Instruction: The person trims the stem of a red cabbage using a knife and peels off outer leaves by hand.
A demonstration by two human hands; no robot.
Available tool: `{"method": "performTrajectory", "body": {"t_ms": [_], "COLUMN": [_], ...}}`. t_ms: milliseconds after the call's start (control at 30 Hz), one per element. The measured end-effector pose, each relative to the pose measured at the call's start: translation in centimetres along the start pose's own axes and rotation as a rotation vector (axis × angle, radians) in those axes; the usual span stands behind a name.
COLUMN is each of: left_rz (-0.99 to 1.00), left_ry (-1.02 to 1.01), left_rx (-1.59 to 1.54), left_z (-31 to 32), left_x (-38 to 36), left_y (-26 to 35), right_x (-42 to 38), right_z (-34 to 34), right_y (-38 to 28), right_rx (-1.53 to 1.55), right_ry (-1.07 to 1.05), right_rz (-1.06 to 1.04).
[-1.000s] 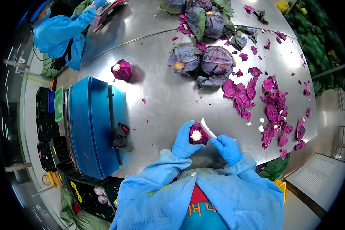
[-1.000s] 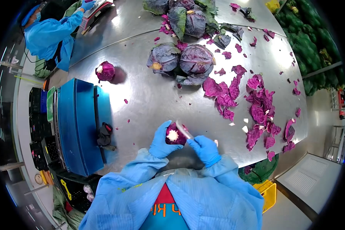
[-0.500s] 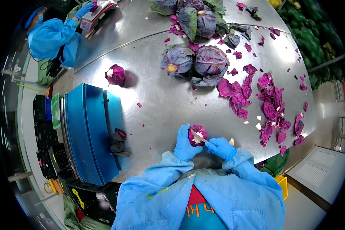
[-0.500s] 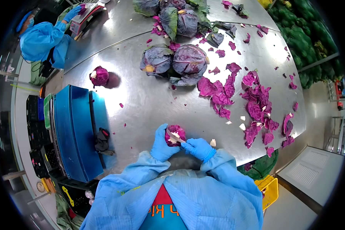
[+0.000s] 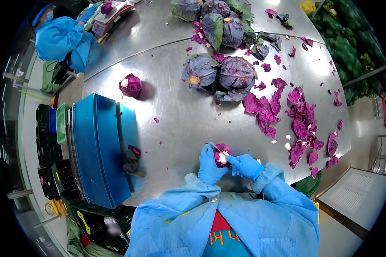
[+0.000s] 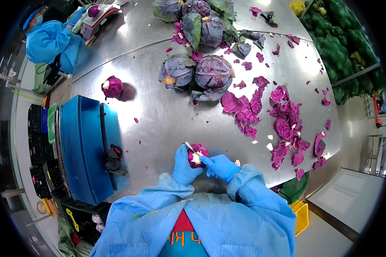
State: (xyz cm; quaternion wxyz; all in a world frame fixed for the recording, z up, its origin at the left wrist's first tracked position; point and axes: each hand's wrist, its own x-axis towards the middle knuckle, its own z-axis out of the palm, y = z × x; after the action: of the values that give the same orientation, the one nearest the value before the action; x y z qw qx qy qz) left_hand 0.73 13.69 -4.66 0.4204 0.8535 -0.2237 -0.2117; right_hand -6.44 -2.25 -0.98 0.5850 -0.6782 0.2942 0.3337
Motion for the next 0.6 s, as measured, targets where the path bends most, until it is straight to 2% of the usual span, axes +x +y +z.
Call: {"method": "performTrajectory", "body": {"t_ms": [33, 133, 233, 333, 367, 400, 433, 467, 500, 533, 567, 600], "left_rz": [0.018, 0.003, 0.0, 0.098, 0.147, 0.234, 0.333, 0.36, 0.316, 0.251, 0.178, 0.247], "left_ry": [-0.003, 0.006, 0.031, 0.137, 0.171, 0.204, 0.245, 0.273, 0.295, 0.313, 0.347, 0.158], "left_rx": [0.02, -0.111, -0.012, 0.027, 0.057, 0.119, 0.181, 0.185, 0.148, 0.094, 0.029, 0.064], "left_z": [0.0, -0.4, 0.5, 0.8, 0.6, 0.5, 0.5, 0.5, 0.6, 0.7, 1.0, 1.0], "left_x": [0.1, 0.4, 0.2, -0.1, -0.3, -0.2, 0.2, 0.2, -0.2, -0.4, -0.7, -0.2], "left_y": [0.1, 1.0, -0.9, -1.1, -0.9, -0.6, -0.4, -0.2, -0.1, -0.1, 0.1, -1.1], "right_x": [-0.2, 0.5, 1.4, 1.3, 0.9, 0.6, -0.4, -0.3, -1.2, -0.3, 1.3, 3.1], "right_z": [0.0, 0.8, 2.0, 1.5, 1.4, 1.0, 1.2, 1.4, 1.5, 1.4, 0.6, -0.5], "right_y": [-0.4, 1.0, 2.4, 2.7, 3.0, 3.0, 2.0, 2.0, 0.0, 0.3, 1.8, 2.0], "right_rx": [0.015, -0.079, -0.494, -0.119, -0.192, -0.273, -0.264, -0.141, 0.147, 0.043, -0.09, -0.07], "right_ry": [0.002, 0.157, 0.567, 0.381, 0.362, 0.359, 0.478, 0.549, 0.488, 0.54, 0.4, 0.157], "right_rz": [0.069, -0.199, -0.474, -0.465, -0.441, -0.431, -0.436, -0.379, -0.413, -0.54, -0.582, -0.609]}}
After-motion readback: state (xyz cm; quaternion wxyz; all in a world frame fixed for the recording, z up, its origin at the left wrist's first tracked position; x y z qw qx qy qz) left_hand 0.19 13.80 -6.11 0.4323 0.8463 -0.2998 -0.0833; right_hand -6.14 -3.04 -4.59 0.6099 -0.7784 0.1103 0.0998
